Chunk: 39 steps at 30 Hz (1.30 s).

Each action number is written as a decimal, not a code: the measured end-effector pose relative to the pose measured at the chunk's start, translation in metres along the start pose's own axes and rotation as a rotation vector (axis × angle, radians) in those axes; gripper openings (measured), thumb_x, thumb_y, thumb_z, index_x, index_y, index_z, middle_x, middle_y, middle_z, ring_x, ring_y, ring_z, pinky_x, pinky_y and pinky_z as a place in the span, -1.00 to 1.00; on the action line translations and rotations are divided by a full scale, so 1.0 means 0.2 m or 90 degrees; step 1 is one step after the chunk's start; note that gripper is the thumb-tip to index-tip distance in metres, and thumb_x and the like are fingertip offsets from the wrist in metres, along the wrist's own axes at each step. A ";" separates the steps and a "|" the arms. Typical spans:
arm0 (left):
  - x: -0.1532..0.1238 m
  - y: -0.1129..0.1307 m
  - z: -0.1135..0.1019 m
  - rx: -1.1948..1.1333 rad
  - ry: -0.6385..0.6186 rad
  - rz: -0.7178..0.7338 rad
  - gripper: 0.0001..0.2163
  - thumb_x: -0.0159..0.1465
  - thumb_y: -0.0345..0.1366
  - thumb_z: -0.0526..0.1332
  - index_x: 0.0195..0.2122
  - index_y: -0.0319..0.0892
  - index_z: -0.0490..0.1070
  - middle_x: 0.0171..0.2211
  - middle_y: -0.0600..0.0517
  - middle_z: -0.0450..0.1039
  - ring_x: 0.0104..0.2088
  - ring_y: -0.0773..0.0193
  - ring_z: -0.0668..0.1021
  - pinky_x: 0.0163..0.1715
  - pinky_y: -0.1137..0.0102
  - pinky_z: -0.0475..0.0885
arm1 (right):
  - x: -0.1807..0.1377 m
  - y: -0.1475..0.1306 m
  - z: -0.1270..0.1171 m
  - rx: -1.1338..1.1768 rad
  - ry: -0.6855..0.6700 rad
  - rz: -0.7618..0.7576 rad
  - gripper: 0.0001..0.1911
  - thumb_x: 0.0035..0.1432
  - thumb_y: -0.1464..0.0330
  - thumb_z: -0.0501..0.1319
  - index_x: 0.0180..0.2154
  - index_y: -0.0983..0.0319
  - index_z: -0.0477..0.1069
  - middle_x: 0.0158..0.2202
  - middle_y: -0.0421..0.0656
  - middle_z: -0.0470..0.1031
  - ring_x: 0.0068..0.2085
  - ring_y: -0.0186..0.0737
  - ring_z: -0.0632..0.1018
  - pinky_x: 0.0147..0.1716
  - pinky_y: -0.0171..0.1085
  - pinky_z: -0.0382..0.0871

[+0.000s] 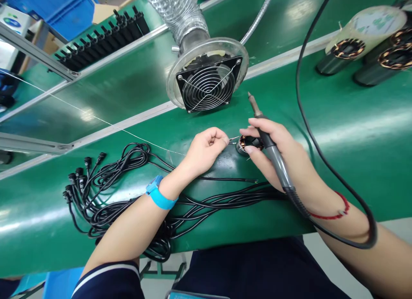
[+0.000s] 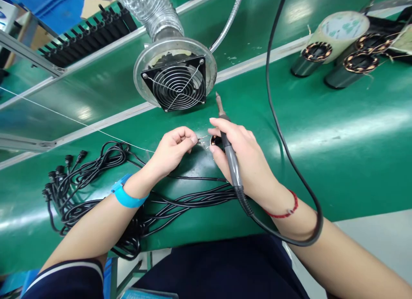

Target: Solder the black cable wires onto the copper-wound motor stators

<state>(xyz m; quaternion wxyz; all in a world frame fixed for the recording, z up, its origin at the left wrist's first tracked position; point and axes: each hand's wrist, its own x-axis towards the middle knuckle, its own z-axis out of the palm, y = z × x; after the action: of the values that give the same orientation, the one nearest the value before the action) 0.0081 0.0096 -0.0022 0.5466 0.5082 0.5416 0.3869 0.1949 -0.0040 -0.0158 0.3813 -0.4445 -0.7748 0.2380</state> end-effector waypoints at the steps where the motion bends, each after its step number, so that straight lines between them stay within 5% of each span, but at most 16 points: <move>1: 0.00 0.00 0.00 0.000 -0.001 0.001 -0.92 0.12 -0.37 0.20 -0.50 -0.22 0.35 -0.60 0.18 0.26 -0.55 0.46 0.28 -0.51 0.50 0.19 | 0.00 0.00 0.00 -0.004 -0.002 -0.007 -0.52 0.24 0.34 0.19 0.18 0.11 0.23 -0.01 -0.09 0.56 0.01 -0.03 0.57 0.00 0.04 0.44; 17: -0.05 -0.03 -0.01 0.044 -0.048 0.099 -0.92 0.30 -0.36 0.12 -0.36 -0.17 0.27 -0.48 0.13 0.39 -0.49 0.44 0.39 -0.42 0.50 0.30 | 0.06 0.00 0.06 -0.126 0.096 -0.186 -0.46 0.21 0.46 0.20 0.20 0.12 0.18 -0.28 -0.19 0.55 -0.24 -0.14 0.52 -0.25 -0.15 0.39; 29: -0.09 0.00 0.00 0.280 -0.022 0.324 -0.92 0.26 -0.43 0.17 -0.37 -0.17 0.33 -0.39 0.09 0.39 -0.33 0.35 0.43 -0.28 0.43 0.33 | 0.04 -0.01 0.07 0.015 0.096 -0.134 -0.46 0.22 0.42 0.20 0.20 0.00 0.19 -0.31 -0.24 0.54 -0.26 -0.20 0.53 -0.17 -0.11 0.45; 35: -0.09 0.00 0.01 0.251 -0.010 0.183 -0.91 0.19 -0.45 0.20 -0.45 -0.18 0.36 -0.47 0.12 0.39 -0.38 0.36 0.42 -0.33 0.43 0.31 | 0.00 -0.04 -0.04 0.019 0.081 -0.031 -0.57 0.27 0.36 0.18 0.17 0.08 0.32 -0.22 -0.17 0.58 -0.13 -0.15 0.58 -0.02 -0.08 0.47; 39: -0.10 -0.01 0.02 0.218 0.007 0.129 -0.91 0.14 -0.45 0.22 -0.50 -0.20 0.38 -0.46 0.11 0.37 -0.41 0.39 0.39 -0.38 0.44 0.28 | -0.09 -0.07 -0.13 0.012 0.140 -0.013 -0.61 0.23 0.38 0.25 0.09 0.08 0.44 -0.15 -0.15 0.58 -0.23 -0.21 0.59 -0.18 -0.17 0.51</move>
<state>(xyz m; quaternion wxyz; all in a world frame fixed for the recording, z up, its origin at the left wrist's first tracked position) 0.0106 -0.0100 -0.0001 0.4076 0.6434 0.5485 0.3450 0.2140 -0.0260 0.0031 0.4704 -0.4564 -0.7307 0.1914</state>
